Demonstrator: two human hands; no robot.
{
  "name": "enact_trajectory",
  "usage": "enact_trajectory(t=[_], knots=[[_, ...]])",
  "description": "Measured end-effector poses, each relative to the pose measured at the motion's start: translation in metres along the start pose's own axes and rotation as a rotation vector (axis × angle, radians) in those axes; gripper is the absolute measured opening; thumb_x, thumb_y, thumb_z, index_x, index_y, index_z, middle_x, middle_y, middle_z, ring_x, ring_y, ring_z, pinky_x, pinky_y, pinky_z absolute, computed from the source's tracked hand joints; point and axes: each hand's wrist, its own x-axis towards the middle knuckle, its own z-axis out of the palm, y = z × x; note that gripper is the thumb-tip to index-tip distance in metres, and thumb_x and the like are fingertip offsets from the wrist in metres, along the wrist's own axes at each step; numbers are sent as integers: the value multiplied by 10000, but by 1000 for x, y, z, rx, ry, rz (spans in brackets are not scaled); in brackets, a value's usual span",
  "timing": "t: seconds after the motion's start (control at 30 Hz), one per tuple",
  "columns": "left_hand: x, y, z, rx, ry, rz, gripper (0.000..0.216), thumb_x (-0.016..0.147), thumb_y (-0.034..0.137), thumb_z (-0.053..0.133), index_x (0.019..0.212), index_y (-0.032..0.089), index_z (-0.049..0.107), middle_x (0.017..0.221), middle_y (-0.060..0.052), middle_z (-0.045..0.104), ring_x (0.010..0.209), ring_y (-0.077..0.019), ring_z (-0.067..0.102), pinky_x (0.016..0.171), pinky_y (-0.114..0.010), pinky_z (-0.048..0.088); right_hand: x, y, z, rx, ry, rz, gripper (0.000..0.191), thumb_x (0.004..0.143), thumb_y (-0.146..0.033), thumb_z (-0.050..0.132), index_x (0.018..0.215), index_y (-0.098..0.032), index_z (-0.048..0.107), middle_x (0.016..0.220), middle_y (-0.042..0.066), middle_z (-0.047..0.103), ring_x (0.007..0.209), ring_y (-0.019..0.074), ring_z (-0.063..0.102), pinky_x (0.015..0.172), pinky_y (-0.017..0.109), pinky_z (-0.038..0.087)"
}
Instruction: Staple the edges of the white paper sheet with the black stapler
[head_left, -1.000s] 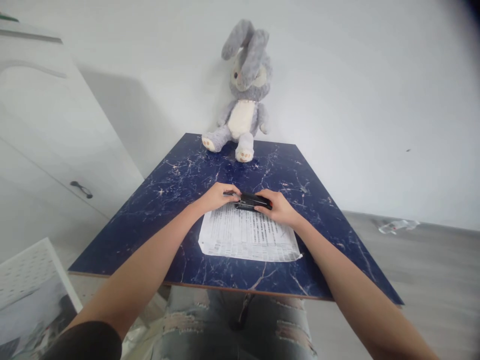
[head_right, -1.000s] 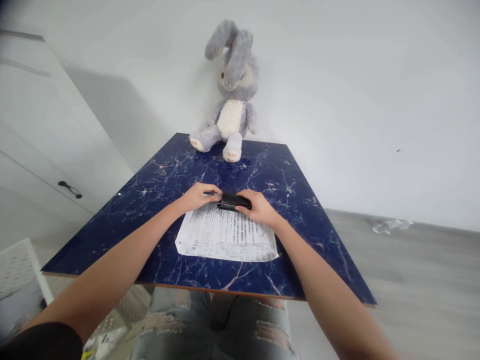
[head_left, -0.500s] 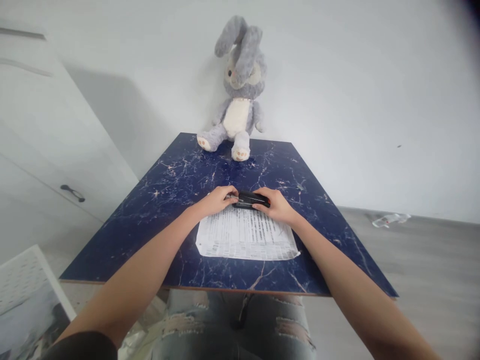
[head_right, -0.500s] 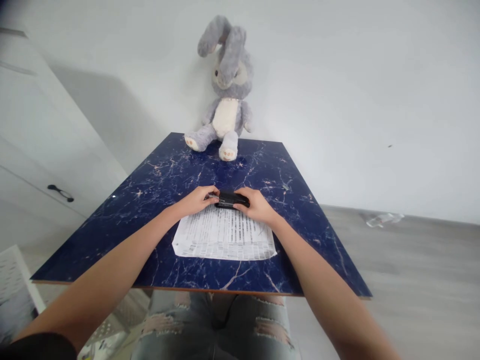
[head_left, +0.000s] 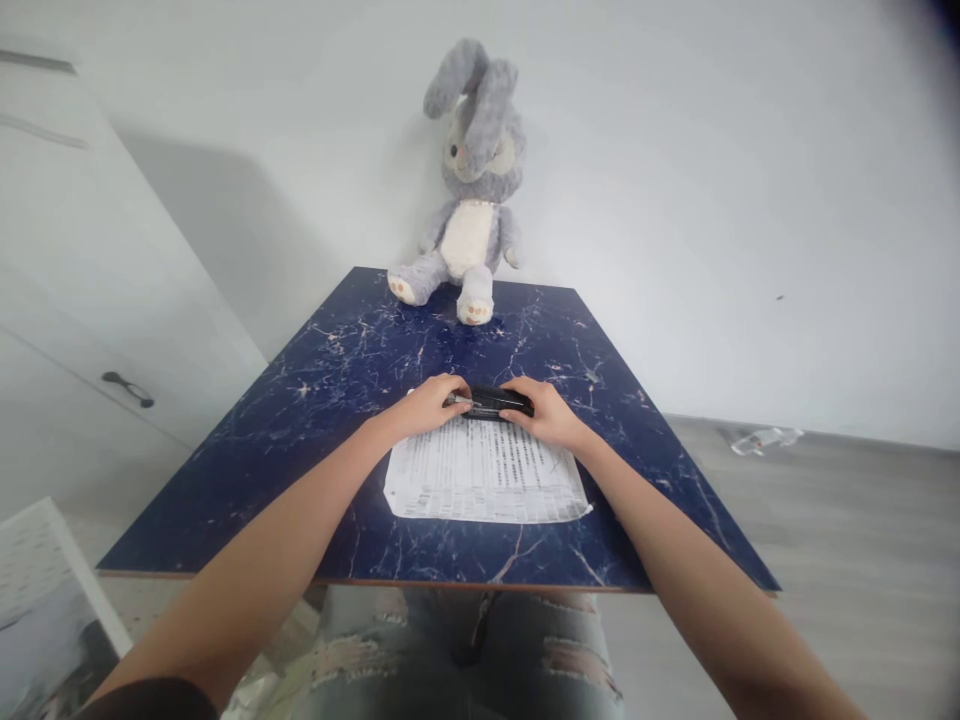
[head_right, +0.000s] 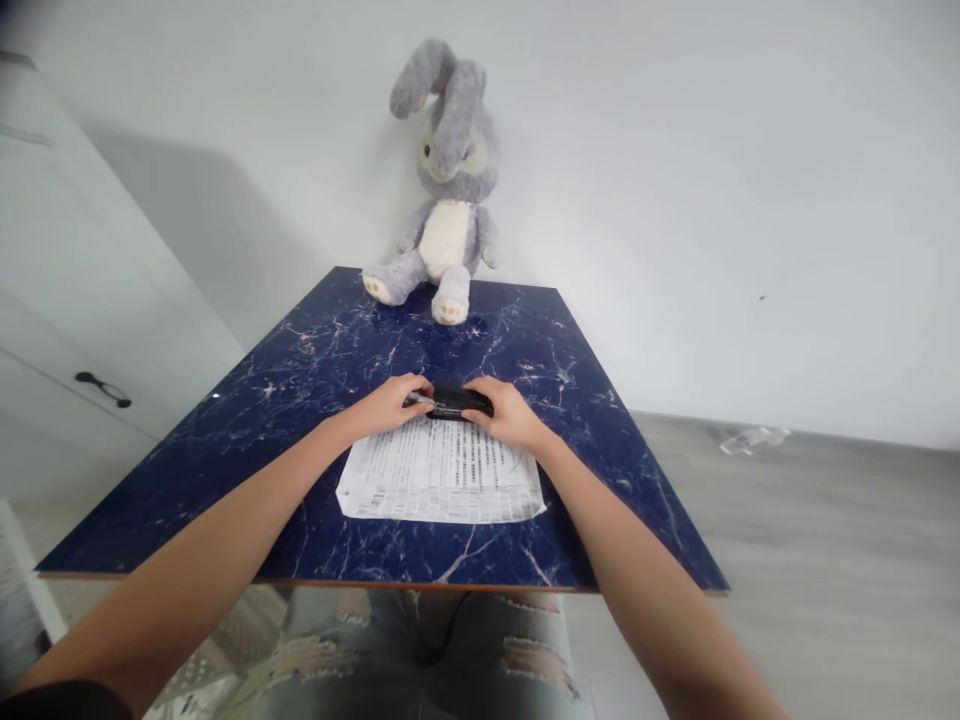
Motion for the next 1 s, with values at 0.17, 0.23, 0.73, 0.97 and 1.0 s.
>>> enact_trajectory(t=[0.17,0.23,0.73,0.97,1.0], knots=[[1,-3,1,-4,6,4,178,970,317,627,1082,193,688,1118,-91,721,1003,-237,674,881,-376,498,0,2,0,3,5,0,272,931,-326,693,1167,-194,663,1077,99,725,942,253,682,855,403,529],[1,-3,1,8,10,-1,179,963,313,635,1080,192,695,1110,-93,724,999,-239,676,881,-381,502,0,2,0,2,1,0,277,929,-326,694,1171,-193,664,1086,103,725,953,257,683,854,402,529],[-2,-10,-15,-113,82,-33,152,867,335,763,965,232,816,989,-64,811,905,-225,741,881,-380,553,-2,15,-9,34,31,49,265,901,-294,722,1140,-181,695,1038,82,743,900,230,682,822,360,503],[-2,-7,-22,-219,52,-66,231,818,339,791,1028,252,829,1037,-73,818,975,-249,750,962,-418,559,-3,11,-19,187,38,58,285,887,-326,729,1127,-173,709,1039,74,750,893,224,689,817,347,515],[-1,-4,-20,-251,66,-64,279,786,333,815,1049,242,822,1035,-73,817,976,-252,749,969,-420,562,-3,7,-18,232,29,41,297,891,-344,731,1133,-175,706,1048,71,748,898,221,688,822,342,518]])
